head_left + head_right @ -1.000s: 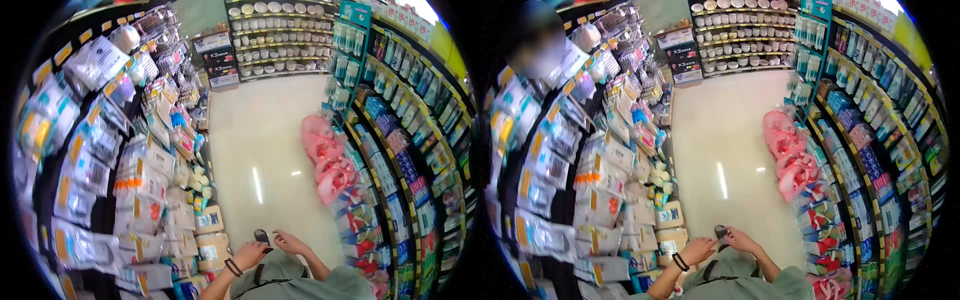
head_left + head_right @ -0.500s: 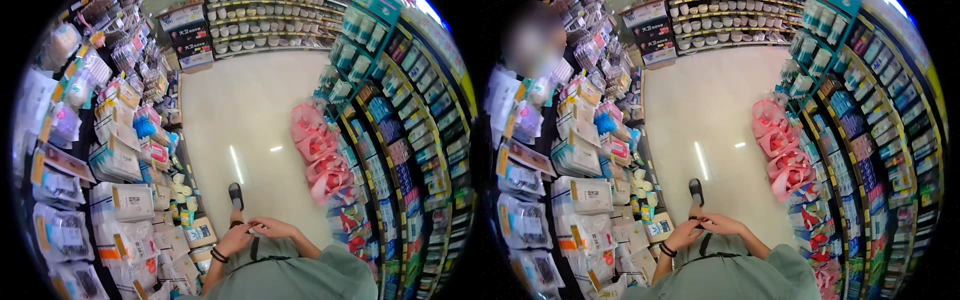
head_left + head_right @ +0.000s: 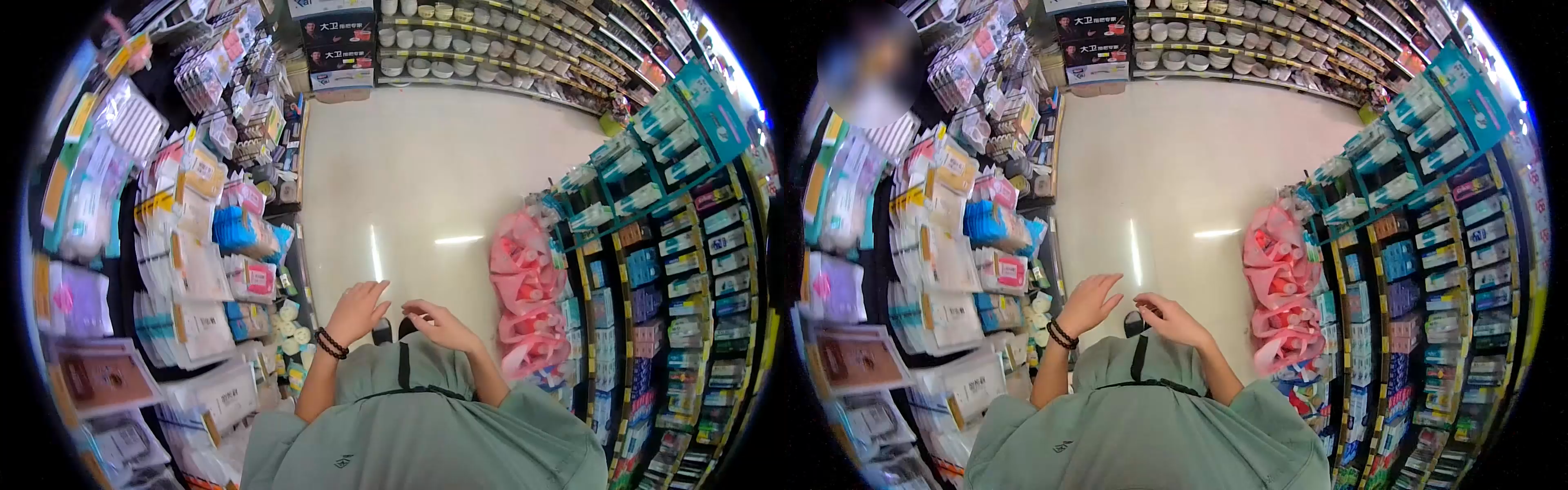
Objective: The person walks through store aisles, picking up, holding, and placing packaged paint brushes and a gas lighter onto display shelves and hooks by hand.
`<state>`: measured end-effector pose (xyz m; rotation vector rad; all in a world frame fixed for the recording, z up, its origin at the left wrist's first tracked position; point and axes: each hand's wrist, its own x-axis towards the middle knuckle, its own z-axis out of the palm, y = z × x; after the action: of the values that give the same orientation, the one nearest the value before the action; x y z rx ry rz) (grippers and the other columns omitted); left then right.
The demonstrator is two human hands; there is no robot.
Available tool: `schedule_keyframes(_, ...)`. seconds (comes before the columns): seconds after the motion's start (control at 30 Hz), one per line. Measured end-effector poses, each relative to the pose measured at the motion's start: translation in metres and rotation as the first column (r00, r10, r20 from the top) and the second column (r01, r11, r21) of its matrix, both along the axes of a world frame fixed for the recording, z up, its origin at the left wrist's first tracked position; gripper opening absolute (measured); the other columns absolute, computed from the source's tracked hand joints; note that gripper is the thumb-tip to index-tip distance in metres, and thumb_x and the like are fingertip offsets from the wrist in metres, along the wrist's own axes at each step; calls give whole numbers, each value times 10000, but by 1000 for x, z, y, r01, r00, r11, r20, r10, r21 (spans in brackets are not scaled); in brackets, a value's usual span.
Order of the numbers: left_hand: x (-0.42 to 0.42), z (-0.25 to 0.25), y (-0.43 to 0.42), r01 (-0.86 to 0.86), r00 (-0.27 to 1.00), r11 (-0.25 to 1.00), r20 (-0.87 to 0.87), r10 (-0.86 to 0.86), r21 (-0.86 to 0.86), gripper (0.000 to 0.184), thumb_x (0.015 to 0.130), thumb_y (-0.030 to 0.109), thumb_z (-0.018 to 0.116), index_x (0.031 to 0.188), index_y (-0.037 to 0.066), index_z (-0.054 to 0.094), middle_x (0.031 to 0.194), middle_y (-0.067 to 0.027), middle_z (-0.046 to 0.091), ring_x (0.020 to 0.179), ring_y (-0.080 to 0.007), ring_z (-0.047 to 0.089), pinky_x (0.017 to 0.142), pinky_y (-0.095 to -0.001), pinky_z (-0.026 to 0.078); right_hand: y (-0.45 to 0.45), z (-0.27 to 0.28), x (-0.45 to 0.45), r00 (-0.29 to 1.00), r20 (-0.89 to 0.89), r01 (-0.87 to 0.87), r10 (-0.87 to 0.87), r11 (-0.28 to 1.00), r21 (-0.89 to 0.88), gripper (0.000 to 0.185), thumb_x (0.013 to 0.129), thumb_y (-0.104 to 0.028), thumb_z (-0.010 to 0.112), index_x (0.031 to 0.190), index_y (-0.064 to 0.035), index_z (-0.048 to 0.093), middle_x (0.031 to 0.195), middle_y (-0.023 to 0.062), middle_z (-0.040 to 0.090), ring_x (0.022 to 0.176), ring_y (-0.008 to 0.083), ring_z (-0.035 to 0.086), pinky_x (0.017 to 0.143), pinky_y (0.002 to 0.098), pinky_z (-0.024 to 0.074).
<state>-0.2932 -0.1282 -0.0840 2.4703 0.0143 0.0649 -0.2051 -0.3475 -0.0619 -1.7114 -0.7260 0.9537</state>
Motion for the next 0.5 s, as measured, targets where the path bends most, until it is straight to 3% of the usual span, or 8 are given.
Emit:
schedule_keyframes(0.1, 59, 10, 30, -8, 1000, 984, 28, 13, -179, 400, 940, 252, 618, 1276, 39, 575, 1189, -174, 632, 1100, -366, 583, 947, -428, 475, 24, -26, 51, 997, -63, -37, 37, 999, 3, 320, 1017, -162, 498, 1294, -9, 546, 1184, 102, 644, 1101, 183, 605, 940, 325, 484)
schedule_keyframes(0.2, 108, -16, 51, 5, 997, 966, -72, -24, -257, 394, 941, 253, 627, 1266, 34, 588, 1200, -169, 632, 1112, -352, 587, 958, -413, 473, 47, -60, 107, 987, -135, -90, 89, 996, -5, 327, 1017, -179, 507, 1295, -13, 549, 1180, 107, 645, 1096, 179, 600, 938, 320, 480)
schedule_keyframes(0.3, 155, -52, 68, 25, 992, 949, -106, -62, -314, 441, 940, 268, 615, 1300, 20, 553, 1176, -189, 636, 1117, -364, 582, 969, -425, 460, 79, -66, 179, 987, -37, -155, 153, 987, -47, 331, 1013, -191, 514, 1280, -1, 562, 1153, 119, 654, 1076, 187, 609, 936, 315, 477)
schedule_keyframes(0.43, 241, -37, 99, -62, 942, 860, -315, -118, -506, 441, 939, 271, 615, 1307, 35, 559, 1179, -198, 642, 1092, -367, 603, 953, -413, 480, 136, -73, 284, 996, -37, -86, 83, 992, -90, 325, 1006, -202, 524, 1244, 12, 583, 1101, 134, 666, 991, 209, 636, 880, 325, 500)
schedule_keyframes(0.47, 264, -35, 110, -41, 949, 900, -298, -100, -434, 447, 932, 266, 632, 1286, -1, 570, 1208, -195, 643, 1119, -332, 617, 969, -393, 480, 153, -69, 311, 998, -14, -63, 63, 996, -60, 323, 1006, -206, 525, 1236, 13, 587, 1089, 137, 669, 972, 215, 643, 866, 330, 507)
schedule_keyframes(0.5, 288, -27, 123, -4, 957, 911, -267, -117, -411, 435, 931, 257, 624, 1277, -2, 569, 1190, -198, 644, 1104, -350, 614, 960, -404, 482, 171, -58, 337, 999, 14, -45, 46, 998, -32, 321, 1005, -209, 527, 1228, 14, 590, 1077, 139, 673, 953, 222, 649, 851, 335, 514)
